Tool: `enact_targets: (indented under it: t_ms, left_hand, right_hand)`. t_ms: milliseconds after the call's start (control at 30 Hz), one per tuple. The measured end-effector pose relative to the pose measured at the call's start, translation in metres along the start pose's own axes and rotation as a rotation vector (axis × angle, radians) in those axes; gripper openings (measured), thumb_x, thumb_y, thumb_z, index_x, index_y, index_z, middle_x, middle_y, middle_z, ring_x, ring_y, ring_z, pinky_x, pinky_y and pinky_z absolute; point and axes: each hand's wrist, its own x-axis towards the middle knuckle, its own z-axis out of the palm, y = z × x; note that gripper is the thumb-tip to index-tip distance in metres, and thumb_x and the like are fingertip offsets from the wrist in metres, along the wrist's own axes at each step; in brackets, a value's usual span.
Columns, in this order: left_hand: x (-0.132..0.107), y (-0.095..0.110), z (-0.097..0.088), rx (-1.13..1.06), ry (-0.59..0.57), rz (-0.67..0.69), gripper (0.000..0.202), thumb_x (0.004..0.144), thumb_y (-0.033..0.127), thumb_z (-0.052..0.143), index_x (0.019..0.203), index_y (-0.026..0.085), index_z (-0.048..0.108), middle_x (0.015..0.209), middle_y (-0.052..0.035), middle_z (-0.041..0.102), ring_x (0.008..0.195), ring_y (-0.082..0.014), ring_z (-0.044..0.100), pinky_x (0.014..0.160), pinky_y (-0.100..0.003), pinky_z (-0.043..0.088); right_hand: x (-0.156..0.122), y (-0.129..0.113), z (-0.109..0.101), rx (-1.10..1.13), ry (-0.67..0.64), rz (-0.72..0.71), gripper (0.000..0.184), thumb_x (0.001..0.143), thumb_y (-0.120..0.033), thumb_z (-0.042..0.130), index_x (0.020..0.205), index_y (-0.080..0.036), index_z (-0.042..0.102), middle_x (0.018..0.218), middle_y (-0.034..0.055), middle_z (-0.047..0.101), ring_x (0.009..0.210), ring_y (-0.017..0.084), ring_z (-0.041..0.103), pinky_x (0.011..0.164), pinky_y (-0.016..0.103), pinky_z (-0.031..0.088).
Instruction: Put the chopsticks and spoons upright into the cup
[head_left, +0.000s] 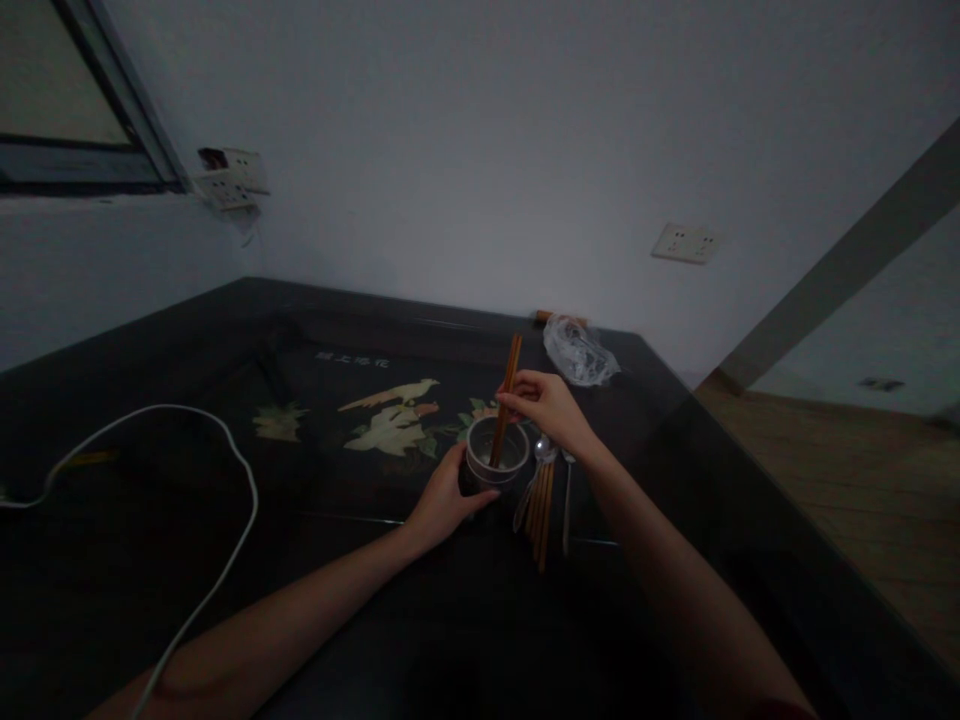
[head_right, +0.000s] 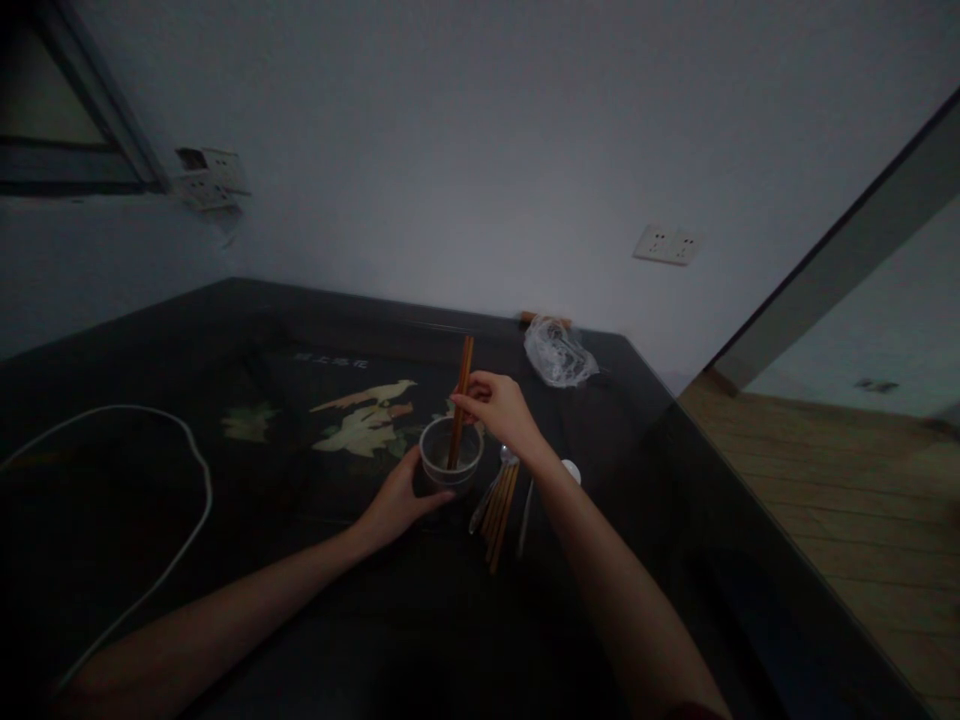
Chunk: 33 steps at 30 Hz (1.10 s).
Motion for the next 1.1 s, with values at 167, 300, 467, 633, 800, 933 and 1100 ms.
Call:
enact_targets:
  t_ms: [167,300,467,633,800,933,1100]
  left_hand:
    - [0.0,0.002,0.0,0.003,0.003,-0.002,0.065,0.069,0.023,0.075,0.126,0.017,0.043,0.128,-0.0135,0.054,0.12,-0.026,0.051,0.104,-0.045,0.036]
    - [0.0,0.003,-0.001,-0.013,-0.003,0.002,0.067,0.069,0.024,0.075,0.127,0.017,0.043,0.128,-0.0129,0.054,0.119,-0.0259,0.051,0.103,-0.045,0.036]
    - [0.001,0.003,-0.001,-0.01,0.0,-0.012,0.066,0.067,0.023,0.076,0.124,0.017,0.045,0.126,-0.0126,0.056,0.119,-0.0278,0.051,0.103,-0.046,0.037]
    - [0.001,0.001,-0.002,-0.02,0.001,-0.014,0.067,0.067,0.026,0.076,0.126,0.017,0.045,0.128,-0.0134,0.055,0.12,-0.0285,0.05,0.103,-0.046,0.036]
    - [0.001,0.002,-0.003,-0.025,-0.008,-0.016,0.065,0.069,0.026,0.075,0.126,0.016,0.045,0.127,-0.0131,0.055,0.119,-0.0276,0.051,0.103,-0.045,0.037]
    - [0.002,0.003,-0.004,-0.007,-0.014,-0.026,0.067,0.069,0.026,0.075,0.127,0.016,0.044,0.13,-0.0138,0.053,0.122,-0.0277,0.049,0.105,-0.045,0.035]
    - [0.003,0.002,-0.004,-0.04,-0.032,-0.026,0.068,0.069,0.026,0.074,0.129,0.016,0.042,0.133,-0.015,0.051,0.124,-0.0273,0.048,0.106,-0.046,0.034]
  right_hand:
    - [0.003,0.006,0.002,-0.001,-0.019,-0.024,0.022,0.072,-0.037,0.067,0.08,-0.017,0.061,0.068,0.0012,0.064,0.06,0.015,0.062,0.056,0.027,0.053]
    - [0.008,0.011,0.001,-0.005,-0.016,-0.029,0.021,0.072,-0.034,0.067,0.081,-0.016,0.062,0.068,0.0016,0.065,0.06,0.015,0.063,0.057,0.027,0.053]
    - [0.015,0.02,-0.001,0.01,0.024,-0.053,0.018,0.069,-0.03,0.069,0.078,-0.015,0.065,0.069,0.0021,0.067,0.065,0.015,0.065,0.061,0.026,0.052]
    - [0.02,0.027,-0.002,0.083,0.034,-0.032,0.017,0.067,-0.028,0.071,0.076,-0.015,0.066,0.067,0.0013,0.067,0.062,0.014,0.064,0.058,0.025,0.053]
    - [0.022,0.027,-0.001,0.133,0.022,-0.012,0.016,0.067,-0.027,0.072,0.075,-0.015,0.066,0.065,0.0005,0.067,0.06,0.013,0.064,0.055,0.023,0.053]
    - [0.023,0.025,-0.001,0.157,0.011,0.014,0.015,0.066,-0.024,0.072,0.076,-0.014,0.066,0.066,0.0006,0.067,0.061,0.013,0.064,0.056,0.022,0.053]
    - [0.023,0.025,0.0,0.177,-0.004,0.023,0.017,0.067,-0.023,0.072,0.08,-0.014,0.067,0.067,0.0001,0.066,0.063,0.012,0.064,0.057,0.023,0.053]
